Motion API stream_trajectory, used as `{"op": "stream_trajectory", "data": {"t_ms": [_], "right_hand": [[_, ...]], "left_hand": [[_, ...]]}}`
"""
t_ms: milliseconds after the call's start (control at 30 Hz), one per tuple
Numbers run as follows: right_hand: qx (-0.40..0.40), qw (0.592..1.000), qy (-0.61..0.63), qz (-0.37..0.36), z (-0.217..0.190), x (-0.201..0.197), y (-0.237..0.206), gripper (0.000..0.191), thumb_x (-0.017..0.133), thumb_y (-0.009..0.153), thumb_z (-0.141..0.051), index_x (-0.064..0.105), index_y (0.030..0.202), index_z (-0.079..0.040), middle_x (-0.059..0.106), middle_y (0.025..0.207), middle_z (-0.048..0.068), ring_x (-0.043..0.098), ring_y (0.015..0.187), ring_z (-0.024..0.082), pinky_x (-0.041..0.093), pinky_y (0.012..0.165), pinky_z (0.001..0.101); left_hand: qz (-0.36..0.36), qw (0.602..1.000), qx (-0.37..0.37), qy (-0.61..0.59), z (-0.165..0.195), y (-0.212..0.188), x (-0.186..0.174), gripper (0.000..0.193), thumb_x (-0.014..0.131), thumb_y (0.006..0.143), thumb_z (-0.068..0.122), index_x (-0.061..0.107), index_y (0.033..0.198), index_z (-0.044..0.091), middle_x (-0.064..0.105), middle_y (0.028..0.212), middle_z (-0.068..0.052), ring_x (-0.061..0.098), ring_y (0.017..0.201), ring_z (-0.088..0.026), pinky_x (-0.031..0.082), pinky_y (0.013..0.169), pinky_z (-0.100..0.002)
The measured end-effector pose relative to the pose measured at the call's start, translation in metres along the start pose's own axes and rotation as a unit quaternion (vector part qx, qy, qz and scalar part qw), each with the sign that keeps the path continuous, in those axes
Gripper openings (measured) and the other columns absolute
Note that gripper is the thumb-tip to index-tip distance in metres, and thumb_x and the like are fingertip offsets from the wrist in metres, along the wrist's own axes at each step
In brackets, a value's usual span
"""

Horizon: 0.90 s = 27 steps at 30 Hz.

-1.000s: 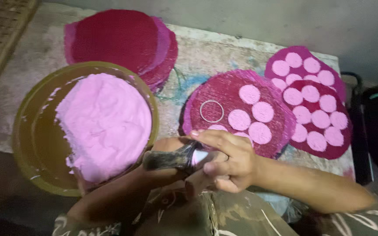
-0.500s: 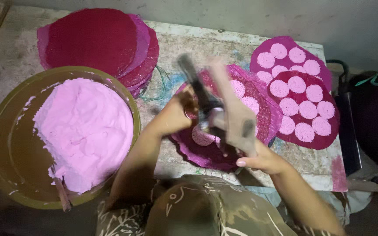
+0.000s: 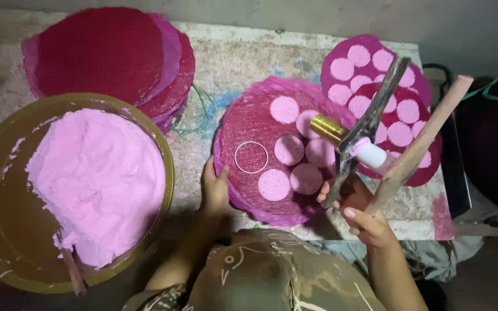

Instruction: The person fills a wooden hand press with pink paste from a large basin and presses round paste discs onto pink mold boards, repeating the cycle and stacking finished boards aside. They occasionally reposition the boards and scrape excess paste from the press by hand.

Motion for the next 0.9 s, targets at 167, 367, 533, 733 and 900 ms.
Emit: {"op": "stream_trajectory", "data": {"t_ms": [167,367,533,733,900], "right_hand": [[0.003,0.999,0.023,-0.027,0.014,0.010,0.011,0.086,0.070,0.085,-0.026,0.031,0.155,0.005,0.056,0.134,0.023,0.057,0.125,0.035,0.043,0.111,0.0491],[0.016,0.998,0.059,-0.015,0.023,0.010,0.018,0.094,0.070,0.083,-0.024,0.022,0.160,0.000,0.055,0.137,0.022,0.058,0.125,0.037,0.043,0.112,0.0524],[0.018,0.999,0.024,-0.023,0.025,0.014,0.012,0.091,0.069,0.085,-0.024,0.024,0.160,0.004,0.056,0.135,0.022,0.059,0.125,0.036,0.043,0.112,0.0510],[0.073,0.991,-0.104,-0.038,0.030,0.010,0.012,0.091,0.067,0.087,-0.031,0.021,0.158,0.004,0.060,0.133,0.020,0.059,0.125,0.032,0.043,0.108,0.0459],[0.222,0.939,0.014,-0.261,0.059,0.038,0.004,0.093,0.052,0.097,-0.061,0.021,0.161,-0.002,0.064,0.128,0.021,0.067,0.113,0.029,0.052,0.100,0.0447]], "left_hand": [[0.008,0.851,0.251,0.461,0.041,-0.053,0.005,0.089,0.079,0.075,0.014,0.038,0.152,-0.003,0.036,0.143,-0.025,0.034,0.134,-0.044,0.029,0.115,-0.054],[-0.154,0.707,0.327,0.608,0.027,-0.060,0.036,0.042,0.077,0.074,0.010,0.076,0.111,0.028,0.044,0.149,-0.011,0.034,0.141,-0.041,0.022,0.120,-0.063],[-0.175,0.722,0.327,0.584,0.012,-0.075,0.035,0.042,0.075,0.074,0.014,0.075,0.114,0.024,0.047,0.148,-0.011,0.038,0.140,-0.039,0.019,0.116,-0.067],[-0.199,0.750,0.302,0.553,0.015,-0.063,0.040,0.056,0.072,0.083,0.017,0.063,0.137,0.023,0.048,0.151,-0.011,0.041,0.143,-0.033,0.020,0.121,-0.064],[-0.348,0.882,-0.060,-0.313,0.053,-0.002,0.058,0.066,0.063,0.101,0.043,0.048,0.157,0.011,0.043,0.163,-0.019,0.040,0.152,-0.035,0.026,0.129,-0.051]]}}
Point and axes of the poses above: each hand's wrist, its own y-axis towards the middle knuckle, its own x-axis out of the palm, z = x × y, the point moved 8 cm from there along y, towards the middle knuckle
